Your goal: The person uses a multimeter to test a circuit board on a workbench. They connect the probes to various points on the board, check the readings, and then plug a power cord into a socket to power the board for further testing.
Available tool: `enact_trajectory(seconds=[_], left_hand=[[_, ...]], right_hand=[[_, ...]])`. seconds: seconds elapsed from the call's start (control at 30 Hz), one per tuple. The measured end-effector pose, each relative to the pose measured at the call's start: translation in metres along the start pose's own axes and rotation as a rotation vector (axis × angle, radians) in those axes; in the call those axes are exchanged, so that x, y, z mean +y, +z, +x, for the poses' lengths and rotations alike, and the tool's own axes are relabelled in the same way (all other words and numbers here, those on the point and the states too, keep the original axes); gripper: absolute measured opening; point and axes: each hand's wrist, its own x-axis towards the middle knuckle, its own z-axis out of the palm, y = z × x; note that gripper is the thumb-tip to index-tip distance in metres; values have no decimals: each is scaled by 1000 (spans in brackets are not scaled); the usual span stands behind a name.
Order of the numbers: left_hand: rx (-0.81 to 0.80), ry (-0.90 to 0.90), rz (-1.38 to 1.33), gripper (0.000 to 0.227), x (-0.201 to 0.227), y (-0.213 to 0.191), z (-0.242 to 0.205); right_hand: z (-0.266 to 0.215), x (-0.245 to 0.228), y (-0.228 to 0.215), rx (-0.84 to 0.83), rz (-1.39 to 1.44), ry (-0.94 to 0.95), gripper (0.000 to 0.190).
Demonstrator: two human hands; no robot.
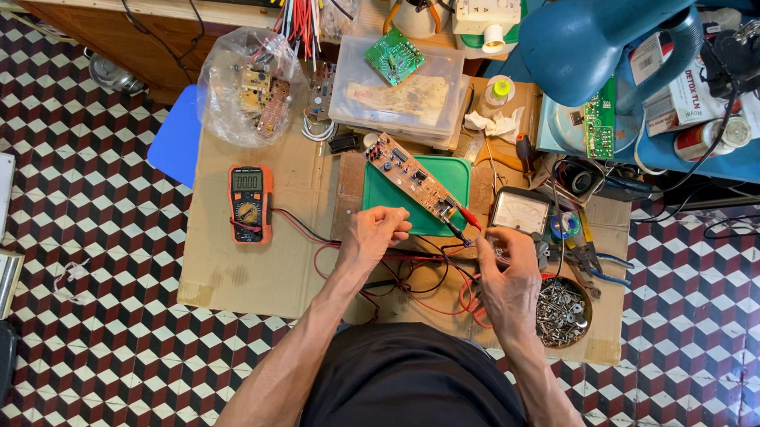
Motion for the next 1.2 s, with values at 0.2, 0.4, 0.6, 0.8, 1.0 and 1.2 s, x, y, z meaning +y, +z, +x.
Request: enact_trajectory(seconds=[0.2,0.4,0.6,0.8,1.0,1.2], left_hand=[[-7,-11,-40,36,-12,3,6],[-9,-38,-113,36,-23,2,8],[0,-39,-150,36,-27,1,8],[-81,-13,-258,46,-15,3,0],[-130,-94,-465,55,-3,8,3],[-113,-124,-464,59,3,24,13]], right_hand=[[-1,-19,15,-31,-181,-187,36],[5,-23,21,-9,-267,-245,27],[8,-24,19,-27,-273,-224,21],[14,-34,12,-17,-113,-111,21],[27,-25,-2,-219,406,488,27],[45,6,-13,-342,662,629,21]])
